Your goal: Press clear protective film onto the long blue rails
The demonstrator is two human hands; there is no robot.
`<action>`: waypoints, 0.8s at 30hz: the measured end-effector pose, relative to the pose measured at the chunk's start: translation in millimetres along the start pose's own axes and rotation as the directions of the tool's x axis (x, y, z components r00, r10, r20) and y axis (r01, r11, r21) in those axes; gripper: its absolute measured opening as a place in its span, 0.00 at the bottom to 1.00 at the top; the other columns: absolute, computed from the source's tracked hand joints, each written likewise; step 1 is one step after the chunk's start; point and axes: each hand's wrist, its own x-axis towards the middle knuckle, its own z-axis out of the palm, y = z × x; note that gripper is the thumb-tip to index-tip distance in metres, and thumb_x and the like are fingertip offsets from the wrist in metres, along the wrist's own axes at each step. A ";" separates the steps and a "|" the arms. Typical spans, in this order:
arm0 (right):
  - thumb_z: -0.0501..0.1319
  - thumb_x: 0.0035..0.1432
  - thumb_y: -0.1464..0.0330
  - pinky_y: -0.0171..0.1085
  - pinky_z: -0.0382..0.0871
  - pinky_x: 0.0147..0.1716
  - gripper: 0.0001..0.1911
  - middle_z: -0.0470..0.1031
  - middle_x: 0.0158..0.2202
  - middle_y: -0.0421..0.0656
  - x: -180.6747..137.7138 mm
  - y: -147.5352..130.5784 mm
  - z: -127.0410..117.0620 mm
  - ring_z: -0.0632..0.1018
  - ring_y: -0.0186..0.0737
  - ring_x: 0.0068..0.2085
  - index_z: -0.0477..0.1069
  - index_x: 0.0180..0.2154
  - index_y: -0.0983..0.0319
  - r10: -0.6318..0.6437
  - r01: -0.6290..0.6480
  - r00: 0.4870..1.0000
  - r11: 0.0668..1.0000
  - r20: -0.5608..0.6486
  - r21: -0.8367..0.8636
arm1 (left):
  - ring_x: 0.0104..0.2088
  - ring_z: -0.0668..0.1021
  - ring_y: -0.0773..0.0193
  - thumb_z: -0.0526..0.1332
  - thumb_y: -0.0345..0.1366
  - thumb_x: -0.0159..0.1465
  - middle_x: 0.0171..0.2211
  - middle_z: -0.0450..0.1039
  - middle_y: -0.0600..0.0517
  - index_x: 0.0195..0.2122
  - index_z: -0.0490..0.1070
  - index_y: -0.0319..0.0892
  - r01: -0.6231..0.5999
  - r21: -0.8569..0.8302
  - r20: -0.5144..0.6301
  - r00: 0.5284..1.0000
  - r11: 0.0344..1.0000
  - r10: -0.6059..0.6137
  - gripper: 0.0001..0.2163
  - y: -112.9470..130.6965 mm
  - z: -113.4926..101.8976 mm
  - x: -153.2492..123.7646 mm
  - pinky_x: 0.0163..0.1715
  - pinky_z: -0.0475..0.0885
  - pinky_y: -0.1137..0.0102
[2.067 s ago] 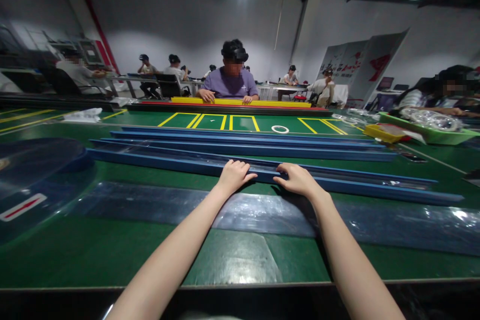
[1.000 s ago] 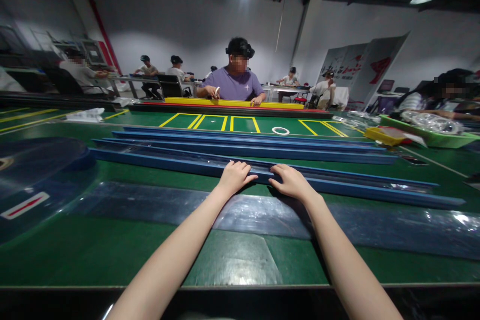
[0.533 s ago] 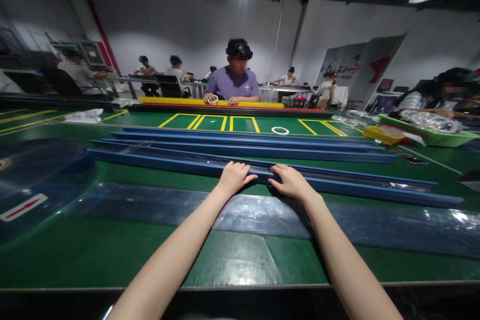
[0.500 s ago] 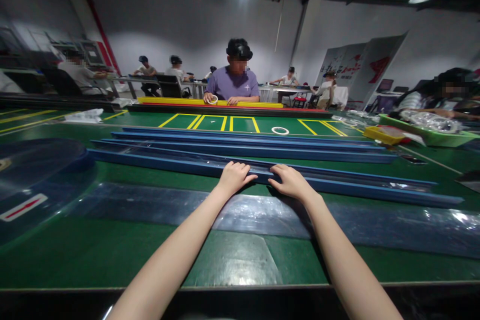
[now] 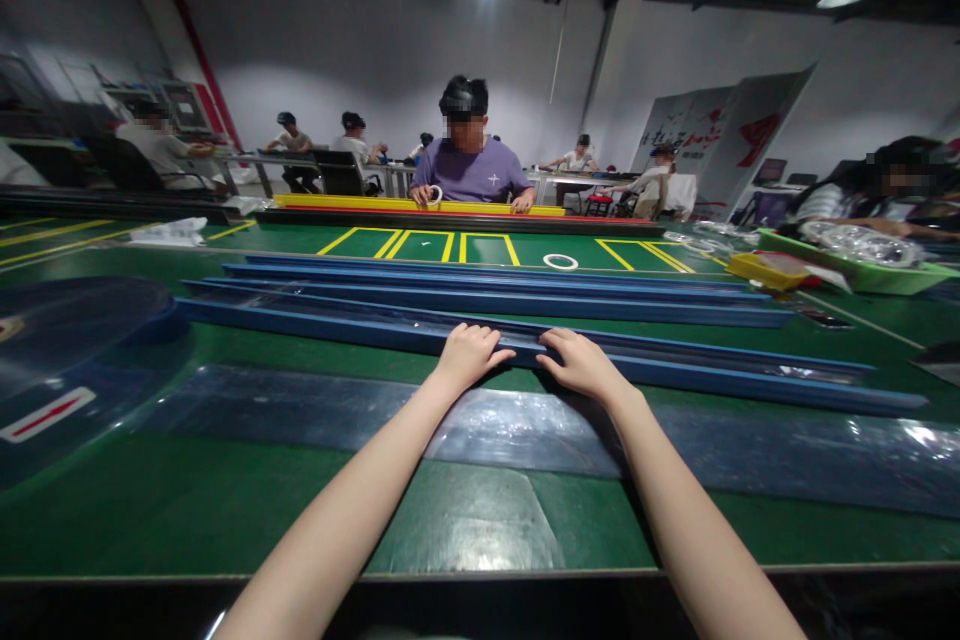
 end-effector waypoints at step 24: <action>0.58 0.53 0.67 0.31 0.51 0.27 0.04 0.70 0.32 0.41 6.2 -8.4 -5.2 0.69 0.34 0.35 0.67 0.30 0.61 0.066 -0.067 0.996 0.998 -0.058 -0.014 | 0.31 0.72 0.62 0.53 0.51 0.61 0.29 0.73 0.51 0.30 0.68 0.40 0.010 0.003 -0.049 0.999 1.000 -0.009 0.18 -1.2 -5.2 -1.1 0.32 0.57 0.67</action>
